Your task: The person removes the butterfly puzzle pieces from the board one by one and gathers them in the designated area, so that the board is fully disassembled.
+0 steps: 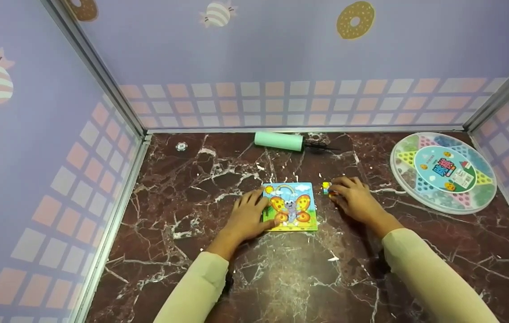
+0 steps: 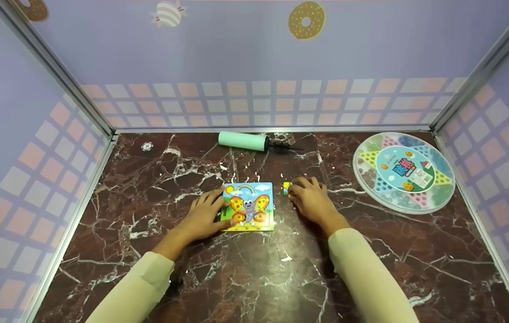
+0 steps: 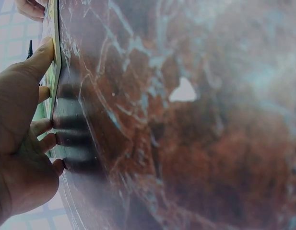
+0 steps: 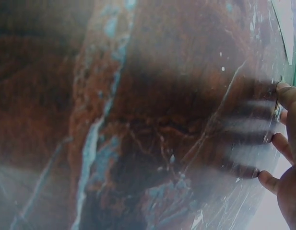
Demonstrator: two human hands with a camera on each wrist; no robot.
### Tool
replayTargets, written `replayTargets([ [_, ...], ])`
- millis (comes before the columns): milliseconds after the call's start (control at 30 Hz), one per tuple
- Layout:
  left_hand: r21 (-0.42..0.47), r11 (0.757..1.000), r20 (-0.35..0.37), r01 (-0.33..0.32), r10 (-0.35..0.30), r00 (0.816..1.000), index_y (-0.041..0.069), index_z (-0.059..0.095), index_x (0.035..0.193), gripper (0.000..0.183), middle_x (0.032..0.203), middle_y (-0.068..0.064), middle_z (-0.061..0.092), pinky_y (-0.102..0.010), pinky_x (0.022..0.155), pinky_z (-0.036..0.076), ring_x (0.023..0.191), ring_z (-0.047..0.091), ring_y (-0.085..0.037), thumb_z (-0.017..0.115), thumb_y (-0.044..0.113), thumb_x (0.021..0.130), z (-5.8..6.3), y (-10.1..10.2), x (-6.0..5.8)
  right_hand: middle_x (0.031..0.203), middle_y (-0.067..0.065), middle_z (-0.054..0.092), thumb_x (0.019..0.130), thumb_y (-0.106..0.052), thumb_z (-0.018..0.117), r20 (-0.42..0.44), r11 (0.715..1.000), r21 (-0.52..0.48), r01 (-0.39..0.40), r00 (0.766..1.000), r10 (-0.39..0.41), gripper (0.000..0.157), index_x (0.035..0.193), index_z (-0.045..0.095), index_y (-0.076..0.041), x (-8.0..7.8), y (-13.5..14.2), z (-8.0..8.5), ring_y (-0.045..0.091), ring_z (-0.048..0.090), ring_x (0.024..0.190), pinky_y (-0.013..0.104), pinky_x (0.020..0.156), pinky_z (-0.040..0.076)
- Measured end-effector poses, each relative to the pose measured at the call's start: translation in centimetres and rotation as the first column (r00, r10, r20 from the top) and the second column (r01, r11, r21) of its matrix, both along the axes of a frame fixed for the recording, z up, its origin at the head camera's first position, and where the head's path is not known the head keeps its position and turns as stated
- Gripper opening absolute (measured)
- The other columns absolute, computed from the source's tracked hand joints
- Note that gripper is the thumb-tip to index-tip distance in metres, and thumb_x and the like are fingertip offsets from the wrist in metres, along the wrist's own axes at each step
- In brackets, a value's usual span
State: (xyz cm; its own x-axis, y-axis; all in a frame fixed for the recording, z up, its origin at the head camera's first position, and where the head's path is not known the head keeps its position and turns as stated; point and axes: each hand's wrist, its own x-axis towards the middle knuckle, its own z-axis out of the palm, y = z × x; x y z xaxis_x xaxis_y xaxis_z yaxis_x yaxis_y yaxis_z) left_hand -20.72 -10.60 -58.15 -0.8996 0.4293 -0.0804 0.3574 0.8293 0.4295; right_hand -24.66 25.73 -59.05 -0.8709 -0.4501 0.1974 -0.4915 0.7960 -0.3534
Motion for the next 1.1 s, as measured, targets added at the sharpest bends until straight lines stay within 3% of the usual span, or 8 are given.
replayTargets([
  [667,0.016,1.0,0.001,-0.005,0.005,1.0,0.017,0.063,0.134,0.057,0.178,-0.016,0.036,-0.068,0.134,0.027,0.163,0.034,-0.043,0.072,0.062,0.1,-0.15,0.02,-0.07,0.14,0.016,0.072,0.102,-0.016,0.079,-0.046,0.999,-0.033,-0.021,0.999,0.02,0.024,0.125,0.08,-0.011,0.24,-0.28,0.04,0.046,0.062,0.121,0.079,0.092,0.051],
  [1100,0.042,0.999,0.008,0.001,-0.002,1.0,0.015,0.062,0.132,0.056,0.178,-0.018,0.035,-0.07,0.133,0.026,0.163,0.034,-0.045,0.071,0.061,0.101,-0.28,-0.09,0.0,0.149,0.016,0.066,0.105,-0.029,0.076,0.053,0.999,0.014,0.032,0.998,-0.033,0.039,0.14,0.073,-0.012,0.04,-0.58,0.63,0.046,0.059,0.13,0.079,0.101,0.049],
])
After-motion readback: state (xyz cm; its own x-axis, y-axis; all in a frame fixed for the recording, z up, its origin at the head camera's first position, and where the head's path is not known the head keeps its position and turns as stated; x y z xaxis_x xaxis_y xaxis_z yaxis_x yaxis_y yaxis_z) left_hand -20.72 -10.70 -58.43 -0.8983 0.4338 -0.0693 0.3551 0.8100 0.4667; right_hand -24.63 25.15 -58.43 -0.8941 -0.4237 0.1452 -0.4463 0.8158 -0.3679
